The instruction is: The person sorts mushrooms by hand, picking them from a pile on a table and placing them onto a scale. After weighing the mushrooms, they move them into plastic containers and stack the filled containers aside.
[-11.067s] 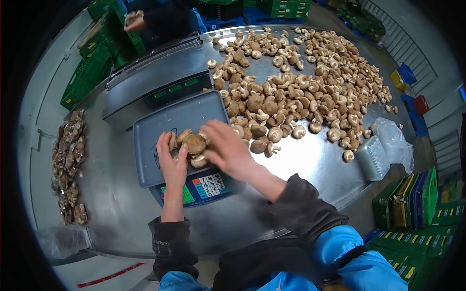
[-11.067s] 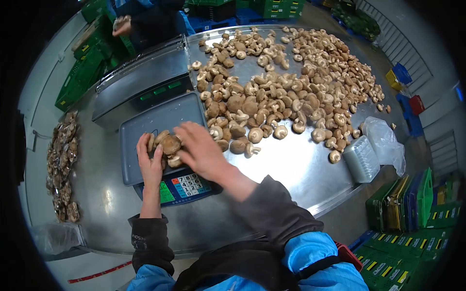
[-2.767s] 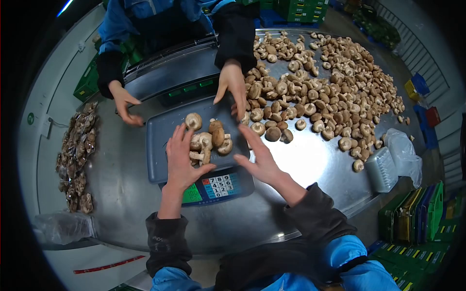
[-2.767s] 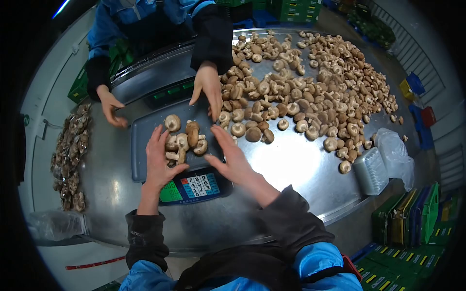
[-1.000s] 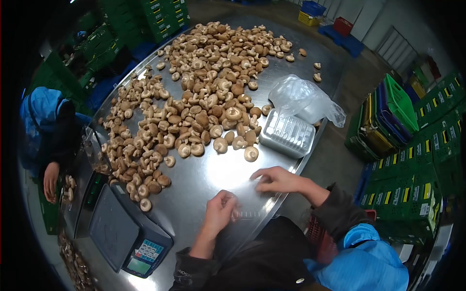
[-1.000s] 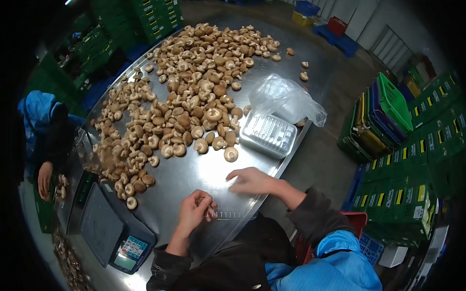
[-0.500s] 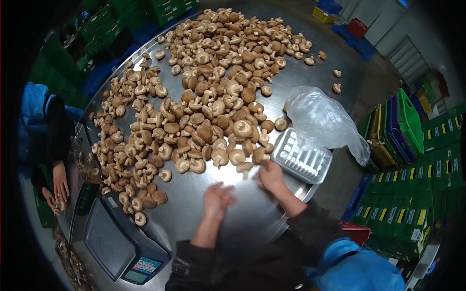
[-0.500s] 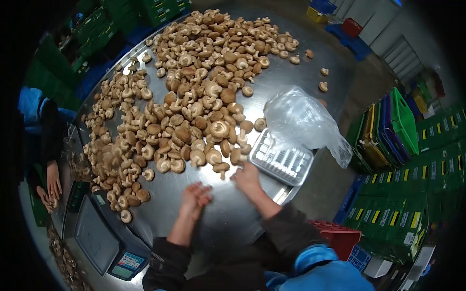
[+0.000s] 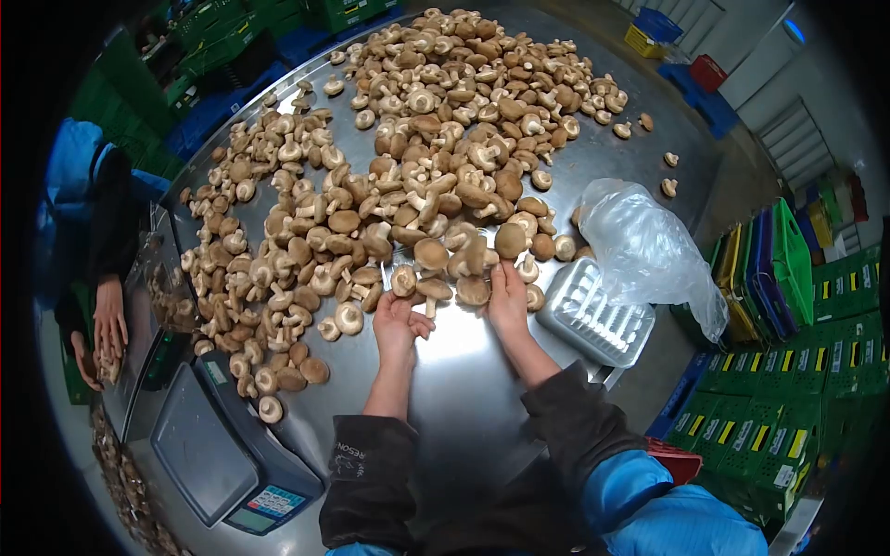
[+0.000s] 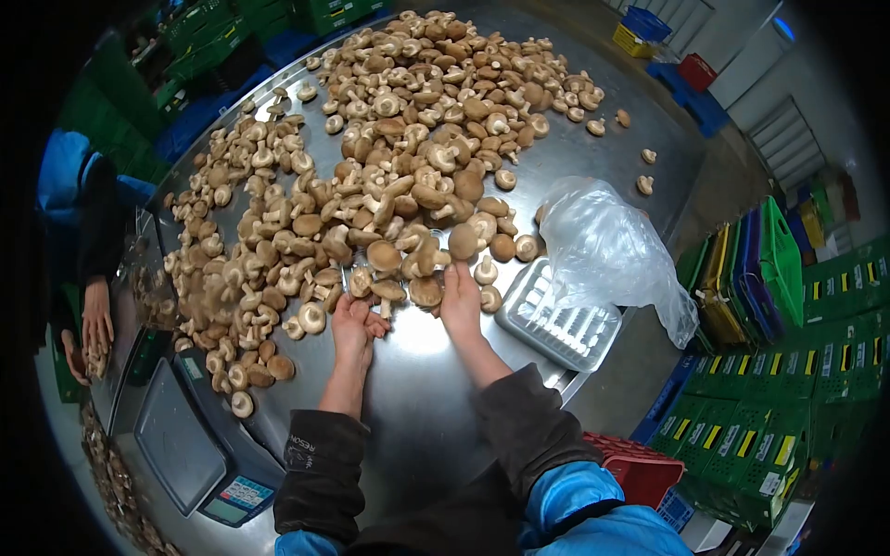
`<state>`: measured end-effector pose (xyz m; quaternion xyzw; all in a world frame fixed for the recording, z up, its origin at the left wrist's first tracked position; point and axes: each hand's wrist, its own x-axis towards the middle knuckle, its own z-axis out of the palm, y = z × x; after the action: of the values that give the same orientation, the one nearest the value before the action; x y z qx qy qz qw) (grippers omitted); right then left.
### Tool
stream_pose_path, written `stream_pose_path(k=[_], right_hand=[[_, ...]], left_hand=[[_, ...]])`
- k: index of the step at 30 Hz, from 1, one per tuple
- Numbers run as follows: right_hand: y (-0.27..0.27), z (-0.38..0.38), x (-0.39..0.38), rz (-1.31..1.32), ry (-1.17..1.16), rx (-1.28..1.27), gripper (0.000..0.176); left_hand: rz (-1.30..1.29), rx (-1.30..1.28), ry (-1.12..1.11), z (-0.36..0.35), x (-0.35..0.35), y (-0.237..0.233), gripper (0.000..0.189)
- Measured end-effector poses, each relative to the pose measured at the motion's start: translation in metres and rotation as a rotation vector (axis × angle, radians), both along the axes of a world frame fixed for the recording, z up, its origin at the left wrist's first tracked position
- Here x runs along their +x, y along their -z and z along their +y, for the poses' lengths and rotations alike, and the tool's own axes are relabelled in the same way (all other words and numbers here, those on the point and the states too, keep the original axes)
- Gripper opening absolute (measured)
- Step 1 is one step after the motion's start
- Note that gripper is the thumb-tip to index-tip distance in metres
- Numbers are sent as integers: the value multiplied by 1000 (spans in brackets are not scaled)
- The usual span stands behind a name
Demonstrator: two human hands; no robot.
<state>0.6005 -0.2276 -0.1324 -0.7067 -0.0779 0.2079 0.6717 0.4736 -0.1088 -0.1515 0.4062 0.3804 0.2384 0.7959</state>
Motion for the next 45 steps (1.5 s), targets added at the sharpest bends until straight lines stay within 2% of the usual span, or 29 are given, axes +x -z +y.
stream_pose_path(k=[4,6,8,9,11,14,18,20,21,22,26,32,34,36,38,39,40,41,42,44,45], right_hand=[[-22,-11,-24,36,-26,-64,37],[14,-10,-30,-14,-14,-54,38],[55,-6,-33,-494,-4,83,38],[-42,-11,-65,114,-95,36,38],[-59,-6,-89,108,-155,36,38],[-83,7,-129,118,-252,49,39],[-106,40,-195,34,-412,89,40],[-118,57,-233,2,-489,43,38],[-105,69,-250,-224,-490,36,38],[-98,81,-268,-450,-488,30,39],[-88,105,-337,-357,-626,-24,41],[-73,120,-390,-561,-767,-76,51],[-72,120,-393,-530,-799,-95,53],[-69,119,-387,-531,-807,-10,54],[-67,118,-364,-475,-738,-38,53],[-50,123,-350,-652,-619,-32,53],[-55,125,-333,-792,-531,-92,55],[-56,126,-312,-920,-529,-262,67],[-49,126,-301,-964,-467,-346,68],[-23,124,-279,-956,-469,-470,66],[-16,119,-269,-872,-530,-414,63]], left_hand=[[-43,-43,-35,-13,-27,-25,23],[-34,-32,-49,-17,-46,-39,25],[-18,-7,-75,-19,-66,-51,33],[-20,-2,-89,-19,-79,-57,33],[-3,104,-115,-14,-111,-71,46],[5,236,-140,3,-170,-92,47],[286,414,-144,33,-262,-140,27],[333,438,-169,47,-310,-152,25],[399,472,-190,53,-331,-157,25],[405,476,-198,59,-354,-156,25],[491,480,-199,83,-435,-145,24],[561,485,-210,105,-501,-121,26],[569,488,-200,109,-507,-117,27],[581,486,-199,111,-512,-114,27],[583,490,-211,111,-510,-114,28],[653,478,-235,107,-506,-122,29],[660,471,-255,104,-508,-124,29],[738,553,-284,102,-510,-126,30],[814,637,-311,99,-510,-129,30],[871,719,-393,83,-497,-145,29],[760,731,-471,72,-489,-150,28]])
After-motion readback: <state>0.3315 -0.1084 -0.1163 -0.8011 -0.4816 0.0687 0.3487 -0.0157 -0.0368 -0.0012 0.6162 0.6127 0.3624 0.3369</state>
